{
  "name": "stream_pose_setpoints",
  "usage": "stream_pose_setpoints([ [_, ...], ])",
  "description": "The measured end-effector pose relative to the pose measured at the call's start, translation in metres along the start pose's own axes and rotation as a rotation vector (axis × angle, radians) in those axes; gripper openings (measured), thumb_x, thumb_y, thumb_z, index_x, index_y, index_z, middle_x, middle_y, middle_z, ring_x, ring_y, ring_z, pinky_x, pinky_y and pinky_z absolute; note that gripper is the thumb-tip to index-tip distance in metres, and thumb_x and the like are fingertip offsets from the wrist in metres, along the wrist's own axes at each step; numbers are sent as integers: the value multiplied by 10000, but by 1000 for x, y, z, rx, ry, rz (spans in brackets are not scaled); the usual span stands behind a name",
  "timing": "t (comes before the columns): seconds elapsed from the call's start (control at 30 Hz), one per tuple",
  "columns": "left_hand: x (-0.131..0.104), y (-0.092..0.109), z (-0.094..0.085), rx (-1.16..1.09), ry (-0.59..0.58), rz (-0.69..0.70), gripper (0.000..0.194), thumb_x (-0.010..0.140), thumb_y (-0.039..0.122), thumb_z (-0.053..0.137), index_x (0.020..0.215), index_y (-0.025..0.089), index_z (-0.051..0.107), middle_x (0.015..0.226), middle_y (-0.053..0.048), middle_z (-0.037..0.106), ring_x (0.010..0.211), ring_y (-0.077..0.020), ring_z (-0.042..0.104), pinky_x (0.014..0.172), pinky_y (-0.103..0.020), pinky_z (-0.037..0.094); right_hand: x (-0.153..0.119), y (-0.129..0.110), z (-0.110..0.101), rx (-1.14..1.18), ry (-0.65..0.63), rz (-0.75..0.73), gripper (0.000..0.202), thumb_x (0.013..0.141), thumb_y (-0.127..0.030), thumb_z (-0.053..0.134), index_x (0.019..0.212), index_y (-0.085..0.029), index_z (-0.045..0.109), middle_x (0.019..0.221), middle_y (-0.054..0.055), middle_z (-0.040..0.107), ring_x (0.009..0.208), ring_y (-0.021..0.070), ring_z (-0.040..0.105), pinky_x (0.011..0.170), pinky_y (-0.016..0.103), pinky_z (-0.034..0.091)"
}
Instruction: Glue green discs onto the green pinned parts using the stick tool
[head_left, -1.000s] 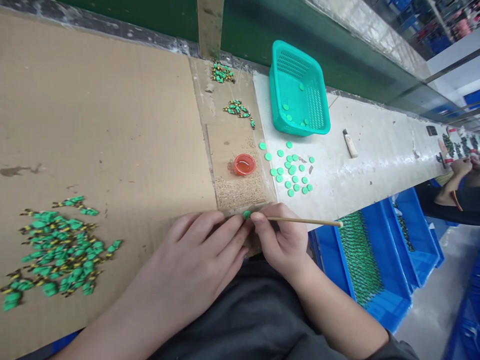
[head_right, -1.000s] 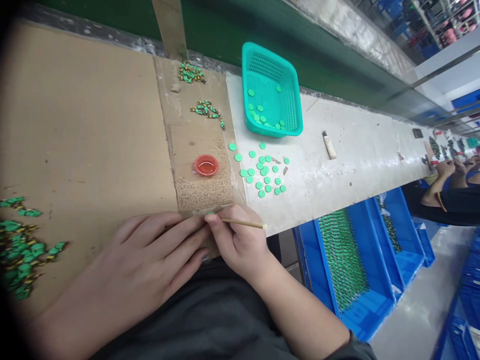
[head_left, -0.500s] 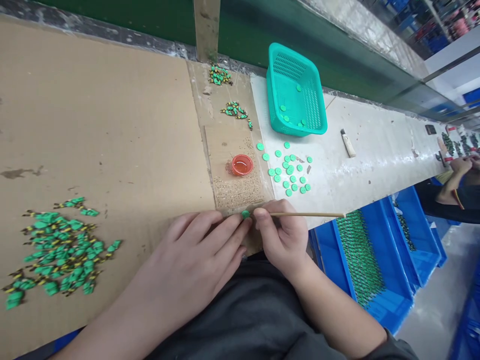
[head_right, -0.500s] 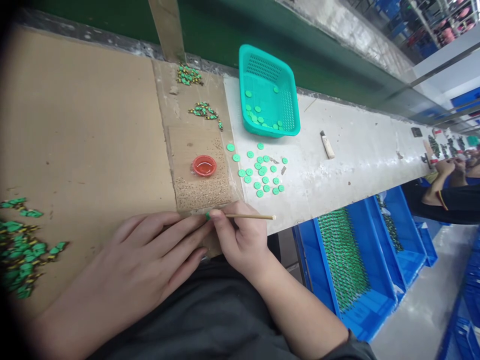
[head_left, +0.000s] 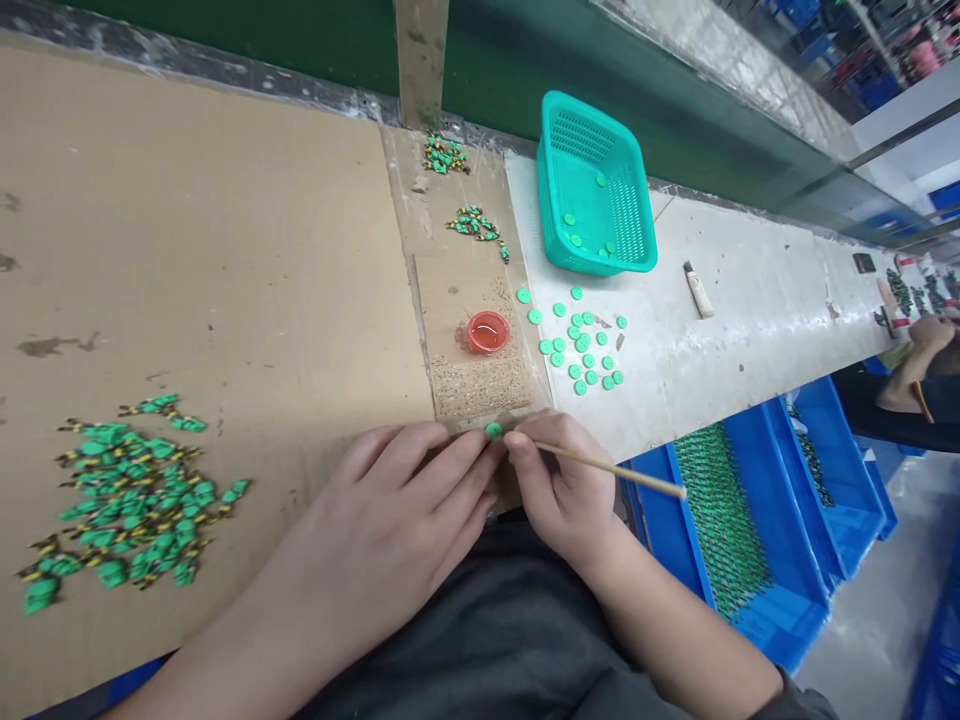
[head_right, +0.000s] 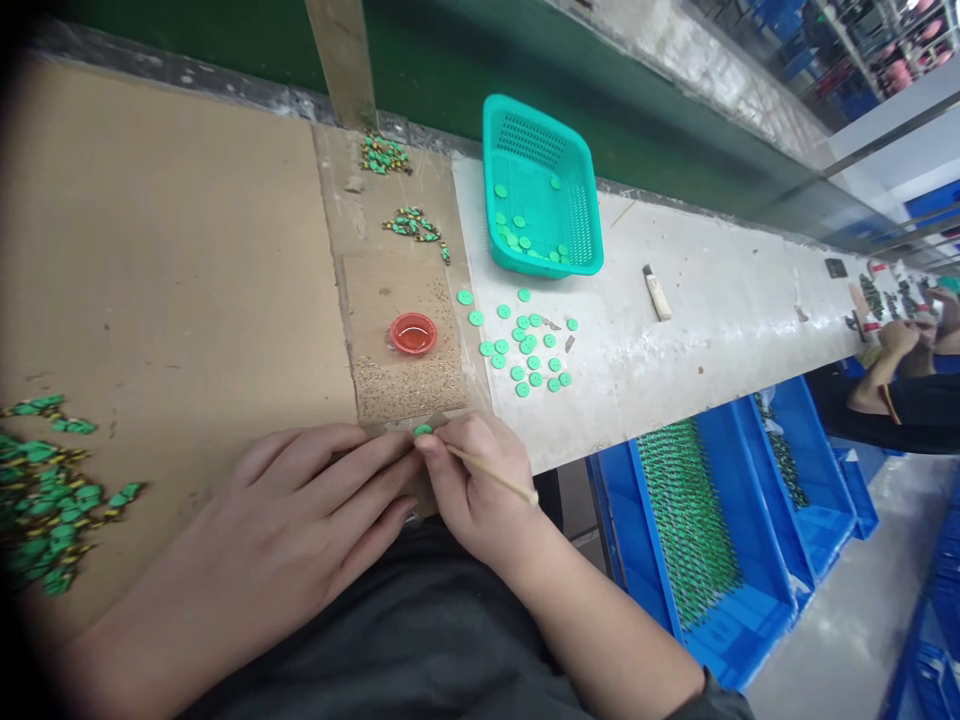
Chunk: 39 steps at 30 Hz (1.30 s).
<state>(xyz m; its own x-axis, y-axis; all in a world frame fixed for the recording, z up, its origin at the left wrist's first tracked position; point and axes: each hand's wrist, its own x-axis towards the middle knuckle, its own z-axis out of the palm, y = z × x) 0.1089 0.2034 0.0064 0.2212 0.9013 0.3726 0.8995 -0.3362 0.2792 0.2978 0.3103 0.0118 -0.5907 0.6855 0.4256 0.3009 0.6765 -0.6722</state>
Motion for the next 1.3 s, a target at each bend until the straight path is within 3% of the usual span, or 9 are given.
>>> stream_pose_setpoints([
  [0.23,1,0,-2,-3,0,-8,351,1206,284,477,1326,204,797,1375,-50,831,1145,-320,674,983,-514,472,-18,-4,-1,-81,-12,-47,233,1098,-79,598,1249,-254,621,998,62,770,862,216,756,768,369,671],
  [0.7,5,0,-3,21,26,5,399,1225,285,409,1385,184,761,1316,-47,848,1101,-307,674,949,-502,455,-24,-1,0,36,47,-19,264,1043,-61,583,1223,-244,644,996,51,715,896,213,724,804,374,645],
  [0.87,3,-1,1,27,45,32,402,1213,301,437,1431,157,742,1300,-75,837,1120,-325,665,957,-500,441,-25,1,-3,194,184,111,215,1101,-113,563,1172,-257,705,969,35,725,906,209,720,829,379,620],
  [1.07,1,-3,4,45,32,35,360,1183,328,565,1478,220,740,1333,-83,832,1122,-310,699,958,-487,466,-19,6,-3,410,262,201,156,1141,-245,611,1091,-258,758,933,29,737,850,211,766,776,377,644],
  [1.3,15,12,-11,121,-52,13,235,1127,204,582,1261,214,775,1219,-74,843,1104,-282,728,926,-470,493,-18,10,-2,557,285,256,188,1154,-336,651,1024,-240,746,970,9,743,729,152,773,721,312,663],
])
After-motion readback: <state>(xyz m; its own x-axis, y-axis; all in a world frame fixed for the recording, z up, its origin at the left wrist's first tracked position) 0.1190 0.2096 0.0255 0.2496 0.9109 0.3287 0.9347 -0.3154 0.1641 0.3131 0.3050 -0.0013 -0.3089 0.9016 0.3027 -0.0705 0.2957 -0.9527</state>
